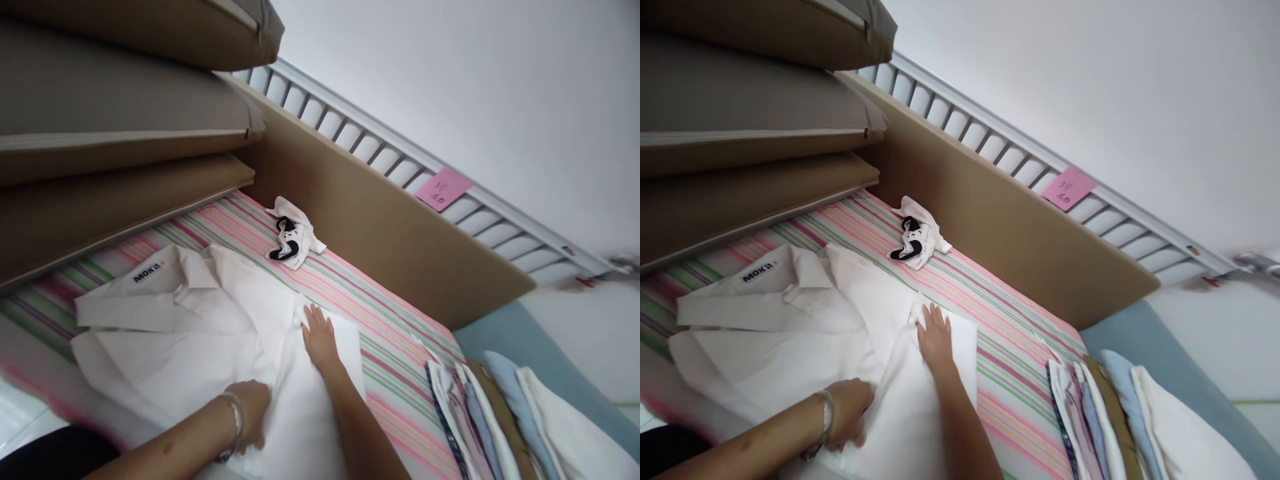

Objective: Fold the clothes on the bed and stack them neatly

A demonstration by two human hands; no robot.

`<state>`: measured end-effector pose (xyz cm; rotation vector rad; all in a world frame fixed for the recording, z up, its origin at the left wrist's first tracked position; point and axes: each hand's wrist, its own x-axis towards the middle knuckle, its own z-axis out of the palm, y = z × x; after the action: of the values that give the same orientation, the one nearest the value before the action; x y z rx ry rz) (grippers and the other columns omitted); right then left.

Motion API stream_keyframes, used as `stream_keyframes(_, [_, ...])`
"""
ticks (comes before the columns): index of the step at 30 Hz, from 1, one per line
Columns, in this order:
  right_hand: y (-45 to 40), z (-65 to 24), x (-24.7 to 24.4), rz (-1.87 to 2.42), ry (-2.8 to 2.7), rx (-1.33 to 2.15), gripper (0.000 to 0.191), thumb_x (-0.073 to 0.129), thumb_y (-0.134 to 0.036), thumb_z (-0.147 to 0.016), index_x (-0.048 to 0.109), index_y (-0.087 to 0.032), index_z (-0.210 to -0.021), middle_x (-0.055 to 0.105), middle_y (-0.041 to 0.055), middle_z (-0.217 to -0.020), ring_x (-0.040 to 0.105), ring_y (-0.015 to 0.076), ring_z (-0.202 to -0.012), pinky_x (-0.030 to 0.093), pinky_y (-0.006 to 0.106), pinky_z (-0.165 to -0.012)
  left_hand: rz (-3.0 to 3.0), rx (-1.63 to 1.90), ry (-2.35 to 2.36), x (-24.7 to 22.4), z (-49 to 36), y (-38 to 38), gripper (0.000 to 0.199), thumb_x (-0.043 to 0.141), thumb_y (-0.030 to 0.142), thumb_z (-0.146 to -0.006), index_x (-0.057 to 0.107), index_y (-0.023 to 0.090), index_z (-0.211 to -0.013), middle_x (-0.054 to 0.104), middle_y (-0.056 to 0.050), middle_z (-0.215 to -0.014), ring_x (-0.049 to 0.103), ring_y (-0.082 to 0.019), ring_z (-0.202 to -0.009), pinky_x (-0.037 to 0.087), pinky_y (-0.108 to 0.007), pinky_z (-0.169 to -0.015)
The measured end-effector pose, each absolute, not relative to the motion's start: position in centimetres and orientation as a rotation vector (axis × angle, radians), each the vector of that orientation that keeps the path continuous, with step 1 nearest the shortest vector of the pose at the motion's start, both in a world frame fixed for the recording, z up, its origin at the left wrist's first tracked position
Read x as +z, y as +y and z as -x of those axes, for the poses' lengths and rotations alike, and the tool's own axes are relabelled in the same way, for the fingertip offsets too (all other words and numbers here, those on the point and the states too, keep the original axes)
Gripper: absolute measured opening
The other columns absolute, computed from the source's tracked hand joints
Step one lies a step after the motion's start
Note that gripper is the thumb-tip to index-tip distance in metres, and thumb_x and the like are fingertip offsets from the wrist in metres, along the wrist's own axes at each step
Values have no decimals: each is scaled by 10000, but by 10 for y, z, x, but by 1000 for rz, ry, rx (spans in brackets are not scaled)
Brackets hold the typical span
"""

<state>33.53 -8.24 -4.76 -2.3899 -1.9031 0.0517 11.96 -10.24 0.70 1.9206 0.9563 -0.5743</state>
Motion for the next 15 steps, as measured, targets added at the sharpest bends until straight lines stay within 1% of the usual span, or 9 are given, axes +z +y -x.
stream_keyframes(2, [-84, -332, -46, 2436, -1843, 37, 501, 284, -423, -893, 346, -212, -1343, 271, 82, -1440, 186, 206, -1340, 139, 446, -1078, -1837, -621, 970, -2, -121, -104, 241, 628, 85, -587, 499, 155, -396, 692, -112, -644, 672, -279, -688, 528, -362, -640])
stream_keyframes(4, [-92, -332, -36, 2420, -1772, -2, 525, 264, -464, -889, 330, -223, -1350, 232, 76, -1456, 148, 196, -1350, 126, 442, -1082, -1809, -636, 960, -5, -119, -104, 283, 611, 109, -611, 452, 160, -382, 685, -101, -631, 670, -274, -702, 520, -348, -629])
stream_keyframes(7, [-121, -336, -21, 2339, -1693, -50, 531, 231, -475, -888, 302, -243, -1360, 199, 47, -1469, 109, 174, -1356, 104, 434, -1088, -1965, -479, 964, 3, -107, -100, 165, 650, 215, -623, 548, 154, -510, 682, -98, -672, 658, -277, -710, 504, -360, -638])
stream_keyframes(8, [-132, -339, -19, 2330, -1650, -57, 531, 228, -476, -886, 308, -246, -1357, 201, 42, -1468, 109, 175, -1357, 101, 437, -1088, -2053, -361, 1002, 7, -102, -99, 136, 653, 261, -638, 586, 153, -588, 682, -101, -712, 651, -284, -727, 497, -377, -654])
stream_keyframes(10, [-153, -351, -22, 2350, -1521, -52, 549, 250, -478, -872, 336, -216, -1347, 212, 59, -1464, 120, 195, -1355, 108, 438, -1086, -2208, -38, 1106, 14, -97, -98, 165, 586, 316, -725, 614, 155, -746, 673, -104, -811, 632, -281, -785, 483, -394, -689])
stream_keyframes(12, [-166, -368, -29, 2397, -1287, 10, 596, 321, -477, -837, 358, -151, -1335, 265, 94, -1442, 194, 212, -1336, 165, 392, -1079, -2311, 300, 1103, 15, -98, -103, 193, 448, 284, -831, 597, 161, -841, 652, -93, -895, 607, -248, -852, 472, -376, -730])
stream_keyframes(13, [-169, -378, -32, 2422, -1147, 54, 628, 355, -477, -816, 363, -114, -1328, 325, 118, -1411, 272, 217, -1306, 223, 360, -1059, -2356, 435, 1026, 13, -101, -108, 209, 401, 253, -857, 589, 164, -872, 642, -87, -941, 592, -229, -897, 464, -363, -772])
stream_keyframes(15, [-169, -397, -37, 2458, -900, 129, 660, 381, -481, -786, 400, -59, -1293, 481, 148, -1291, 449, 222, -1185, 349, 312, -974, -2450, 599, 782, 3, -111, -119, 218, 395, 231, -870, 578, 170, -970, 605, -80, -1094, 532, -213, -1051, 415, -355, -906])
